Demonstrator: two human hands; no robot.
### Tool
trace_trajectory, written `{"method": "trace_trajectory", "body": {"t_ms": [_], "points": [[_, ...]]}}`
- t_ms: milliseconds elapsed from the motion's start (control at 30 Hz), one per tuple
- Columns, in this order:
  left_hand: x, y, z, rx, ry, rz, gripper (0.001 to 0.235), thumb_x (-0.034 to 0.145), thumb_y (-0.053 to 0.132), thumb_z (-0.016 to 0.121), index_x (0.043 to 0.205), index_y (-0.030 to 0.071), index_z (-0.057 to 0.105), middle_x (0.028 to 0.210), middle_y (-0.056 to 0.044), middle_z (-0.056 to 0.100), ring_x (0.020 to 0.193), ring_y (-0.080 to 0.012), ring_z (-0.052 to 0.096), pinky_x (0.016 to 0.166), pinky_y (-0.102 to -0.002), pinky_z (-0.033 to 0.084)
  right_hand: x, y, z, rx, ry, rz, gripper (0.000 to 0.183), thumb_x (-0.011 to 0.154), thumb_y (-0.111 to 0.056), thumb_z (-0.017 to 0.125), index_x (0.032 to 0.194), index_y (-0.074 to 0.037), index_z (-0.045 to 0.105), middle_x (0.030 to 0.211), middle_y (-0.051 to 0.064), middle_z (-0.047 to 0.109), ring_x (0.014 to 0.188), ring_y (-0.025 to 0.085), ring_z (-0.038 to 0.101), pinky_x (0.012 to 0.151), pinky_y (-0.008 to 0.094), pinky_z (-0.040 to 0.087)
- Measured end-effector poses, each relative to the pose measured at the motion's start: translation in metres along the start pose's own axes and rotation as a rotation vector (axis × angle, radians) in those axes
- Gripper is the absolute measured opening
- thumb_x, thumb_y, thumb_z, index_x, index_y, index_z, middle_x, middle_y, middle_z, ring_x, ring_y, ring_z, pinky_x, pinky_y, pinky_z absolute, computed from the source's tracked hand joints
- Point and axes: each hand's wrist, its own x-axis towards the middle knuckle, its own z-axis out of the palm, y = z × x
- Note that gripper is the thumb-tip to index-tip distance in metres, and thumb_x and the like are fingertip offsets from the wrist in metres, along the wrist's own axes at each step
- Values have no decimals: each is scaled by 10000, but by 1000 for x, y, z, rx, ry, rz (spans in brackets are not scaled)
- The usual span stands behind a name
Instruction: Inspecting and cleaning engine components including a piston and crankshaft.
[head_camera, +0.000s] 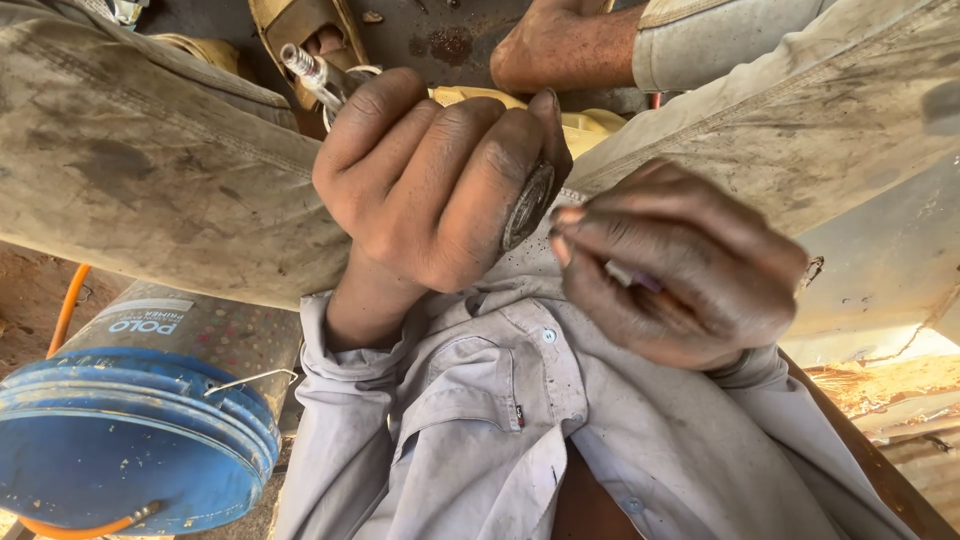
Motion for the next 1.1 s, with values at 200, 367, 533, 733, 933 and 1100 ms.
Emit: {"method": "trace_trajectory", "body": {"t_ms": [200, 367, 533, 733, 933, 1100], "points": [[2, 2, -6, 47, -50, -19, 55, 971, 3, 752, 980, 12, 698, 832, -74, 656, 667, -189, 626, 735, -356, 525, 20, -24, 4, -155, -28, 192, 213, 874, 148, 760, 1051, 76, 666, 934, 207, 668, 811, 233, 732, 637, 266, 603], [3, -1, -2, 95, -5, 19, 47, 943, 3, 745, 946, 25, 704, 806, -65, 660, 628, -166, 609, 712, -333, 515, 0, -6, 11, -67, 42, 137, 218, 855, 126, 784, 1038, 61, 685, 918, 173, 684, 734, 200, 729, 595, 258, 606], [-5, 1, 3, 97, -6, 0, 96, 980, -16, 723, 927, 51, 679, 825, -49, 661, 664, -173, 629, 741, -341, 509, -4, -10, 12, -24, 103, 179, 194, 802, 130, 827, 951, 62, 723, 869, 179, 711, 591, 87, 686, 482, 193, 521], [-4, 3, -2, 95, -66, -4, 35, 1020, 8, 718, 1003, 25, 692, 875, -46, 672, 701, -179, 617, 791, -346, 514, -2, -18, 12, -184, 71, 288, 200, 843, 122, 834, 992, 80, 707, 939, 197, 706, 652, 117, 646, 504, 207, 502], [-7, 4, 3, 115, -17, -3, 44, 969, 22, 729, 974, 9, 687, 850, -83, 678, 685, -196, 635, 767, -367, 541, -25, 7, 17, -52, 185, 282, 195, 902, 95, 839, 1047, 21, 732, 970, 151, 731, 584, 47, 628, 464, 154, 466], [-4, 2, 4, 119, -18, 0, 57, 963, -3, 738, 961, 15, 683, 828, -59, 667, 651, -167, 602, 721, -329, 512, -32, 28, 22, 92, 249, 128, 162, 884, 84, 785, 1003, -17, 745, 889, 115, 741, 543, 13, 562, 394, 155, 414]]}}
